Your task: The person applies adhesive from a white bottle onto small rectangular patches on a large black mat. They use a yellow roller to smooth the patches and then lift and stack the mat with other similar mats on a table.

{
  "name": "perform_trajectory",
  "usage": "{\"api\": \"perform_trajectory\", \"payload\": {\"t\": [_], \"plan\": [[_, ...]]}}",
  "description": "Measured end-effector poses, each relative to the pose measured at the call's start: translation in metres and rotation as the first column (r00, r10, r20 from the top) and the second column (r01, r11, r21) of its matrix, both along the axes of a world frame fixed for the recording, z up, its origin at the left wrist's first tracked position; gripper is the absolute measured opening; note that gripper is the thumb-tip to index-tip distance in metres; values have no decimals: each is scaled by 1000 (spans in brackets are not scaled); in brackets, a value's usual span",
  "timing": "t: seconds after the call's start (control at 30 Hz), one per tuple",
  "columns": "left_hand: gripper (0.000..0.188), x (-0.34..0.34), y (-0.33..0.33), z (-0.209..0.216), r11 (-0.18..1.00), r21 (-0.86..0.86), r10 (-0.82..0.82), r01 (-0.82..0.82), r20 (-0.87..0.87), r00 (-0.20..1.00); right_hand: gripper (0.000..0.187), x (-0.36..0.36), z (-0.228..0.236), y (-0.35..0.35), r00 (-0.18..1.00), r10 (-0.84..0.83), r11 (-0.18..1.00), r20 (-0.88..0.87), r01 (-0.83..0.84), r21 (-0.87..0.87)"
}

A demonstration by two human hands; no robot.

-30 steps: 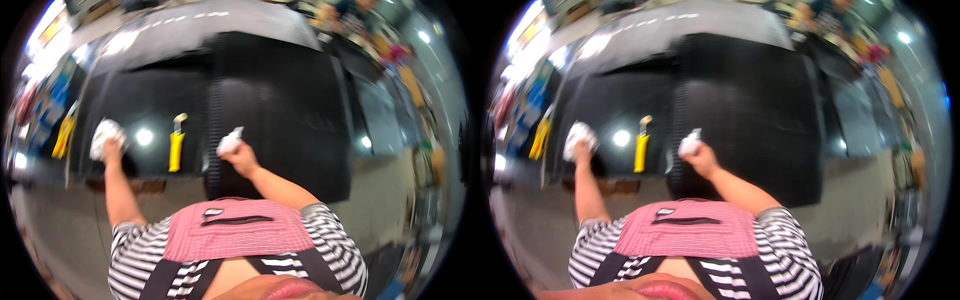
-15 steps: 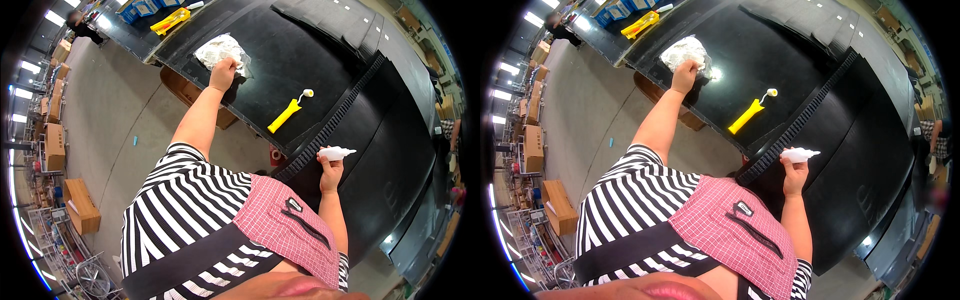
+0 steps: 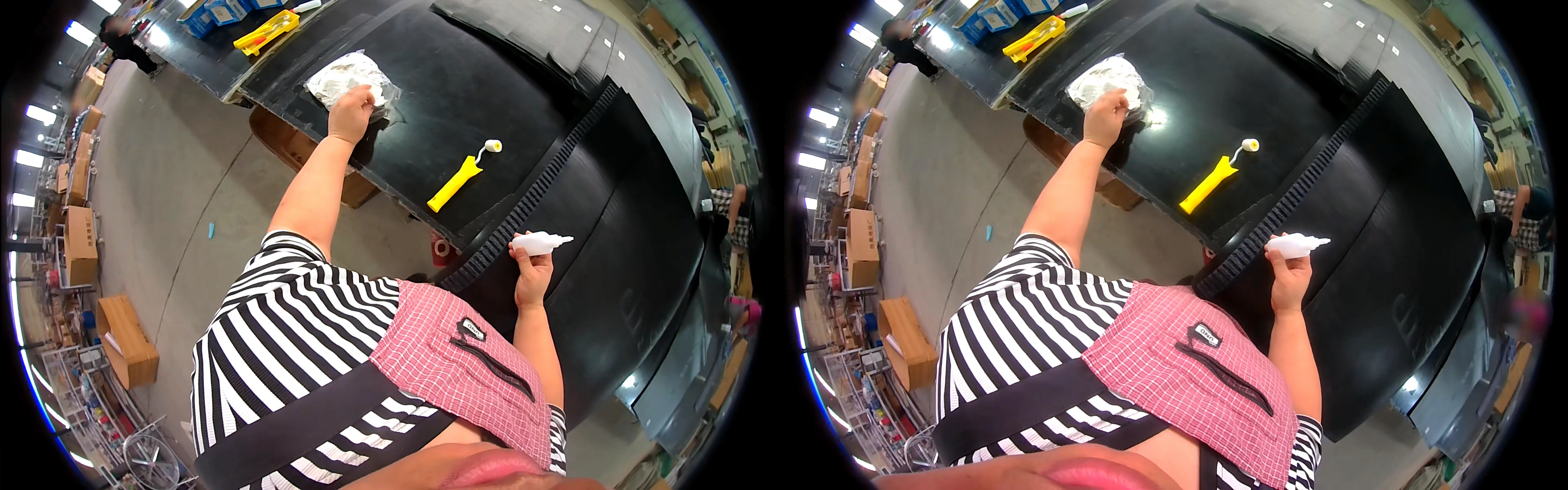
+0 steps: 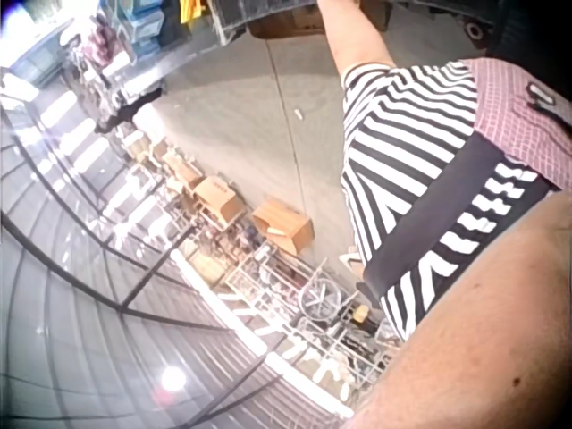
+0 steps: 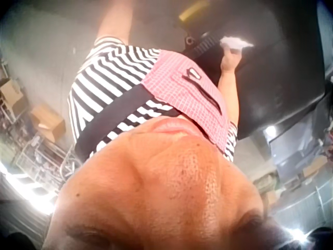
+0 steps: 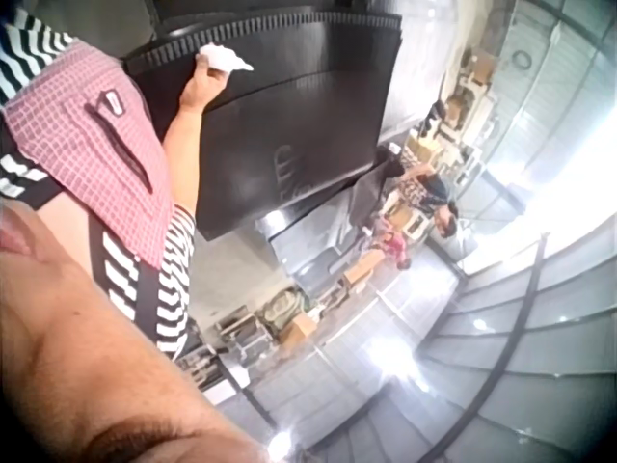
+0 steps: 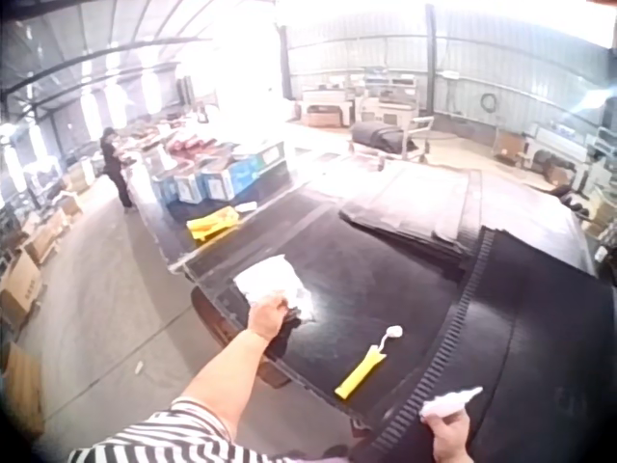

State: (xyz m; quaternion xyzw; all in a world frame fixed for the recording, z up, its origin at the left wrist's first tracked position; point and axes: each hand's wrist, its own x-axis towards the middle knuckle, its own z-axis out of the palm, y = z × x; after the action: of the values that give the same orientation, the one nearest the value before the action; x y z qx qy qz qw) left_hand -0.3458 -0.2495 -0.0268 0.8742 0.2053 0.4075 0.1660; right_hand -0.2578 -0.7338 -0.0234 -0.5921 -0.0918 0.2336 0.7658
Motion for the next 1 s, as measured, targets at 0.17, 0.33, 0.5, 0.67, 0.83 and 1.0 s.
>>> {"api": "perform_trajectory", "payload": {"t": [0.17,0.33,0.5,0.67,0.83,1.0], "plan": [[6,4,-6,5,996,-76,39,-42,-36,999,36,4,-12,-5,998,43,999,56,-43,1],[6,3,-7,16,995,94,-35,26,92,995,37,2,-8,-1,998,40,999,53,-41,17],[8,11,-74,53,979,-152,-103,133,190,976,35,4,-17,-7,997,27,999,76,-30,31],[21,17,-186,41,339,-749,-366,569,452,813,34,6,-7,-5,1000,28,999,-13,-28,26],[37,8,-265,37,-37,-911,-441,412,385,811,31,-7,40,-15,997,-69,996,19,70,-48],[37,14,-289,37,327,-750,-568,576,331,753,29,-3,50,-66,968,-231,957,-101,245,158]]}}
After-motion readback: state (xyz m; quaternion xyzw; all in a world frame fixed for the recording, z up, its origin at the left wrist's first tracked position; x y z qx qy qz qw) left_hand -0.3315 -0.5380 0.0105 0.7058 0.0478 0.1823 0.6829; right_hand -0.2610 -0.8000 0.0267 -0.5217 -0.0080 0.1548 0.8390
